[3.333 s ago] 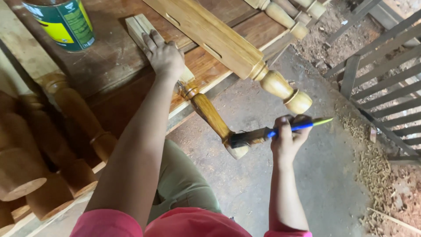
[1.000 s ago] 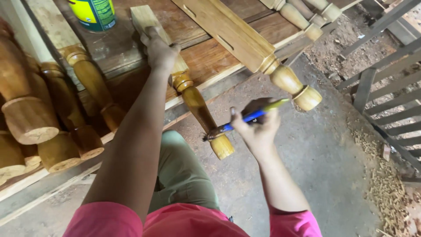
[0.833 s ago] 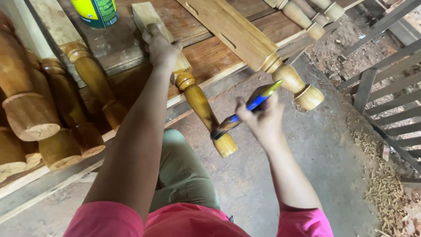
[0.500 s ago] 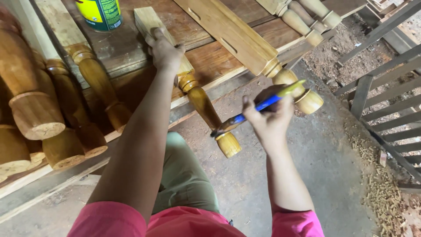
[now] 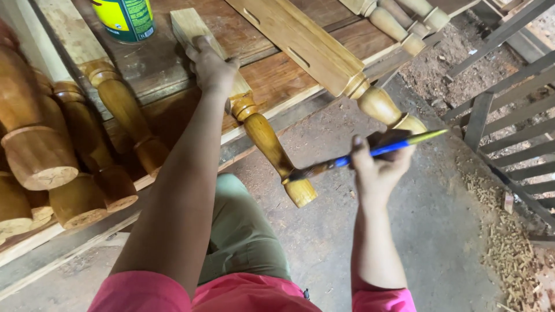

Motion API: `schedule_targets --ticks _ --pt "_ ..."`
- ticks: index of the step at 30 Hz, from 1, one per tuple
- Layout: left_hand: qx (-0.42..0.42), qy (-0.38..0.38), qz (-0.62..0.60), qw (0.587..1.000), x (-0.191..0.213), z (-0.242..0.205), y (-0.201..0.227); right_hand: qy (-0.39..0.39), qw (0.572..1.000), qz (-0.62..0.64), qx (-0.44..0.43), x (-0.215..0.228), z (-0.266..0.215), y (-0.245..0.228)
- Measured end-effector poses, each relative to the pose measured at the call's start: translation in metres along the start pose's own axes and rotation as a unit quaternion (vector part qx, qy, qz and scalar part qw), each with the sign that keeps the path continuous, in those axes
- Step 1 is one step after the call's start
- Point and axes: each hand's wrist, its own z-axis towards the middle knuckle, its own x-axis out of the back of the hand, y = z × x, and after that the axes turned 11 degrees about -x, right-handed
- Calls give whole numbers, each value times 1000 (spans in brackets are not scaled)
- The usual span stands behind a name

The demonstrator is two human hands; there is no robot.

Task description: Applying wood stain or varnish to carved wooden furniture legs using a brush.

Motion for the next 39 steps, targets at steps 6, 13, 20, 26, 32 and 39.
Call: schedule_targets --ticks 6,13,20,26,32,39 --pt "-45 28 -34 998 -5 1 -9 37 984 130 -117 10 -14 52" --pt "-80 62 -62 993 -20 9 -27 121 973 112 -162 39 -20 93" --pt "-57 46 -58 996 -6 3 -15 93 920 339 -172 48 -32 83" --pt "-91 52 -102 989 -25 14 -44 48 887 387 -248 39 -78 151" --pt "-116 75 -106 985 -24 14 -44 105 886 361 -270 57 -92 198" --pt "-117 90 -58 987 -38 21 -54 101 834 434 -324 40 -62 116"
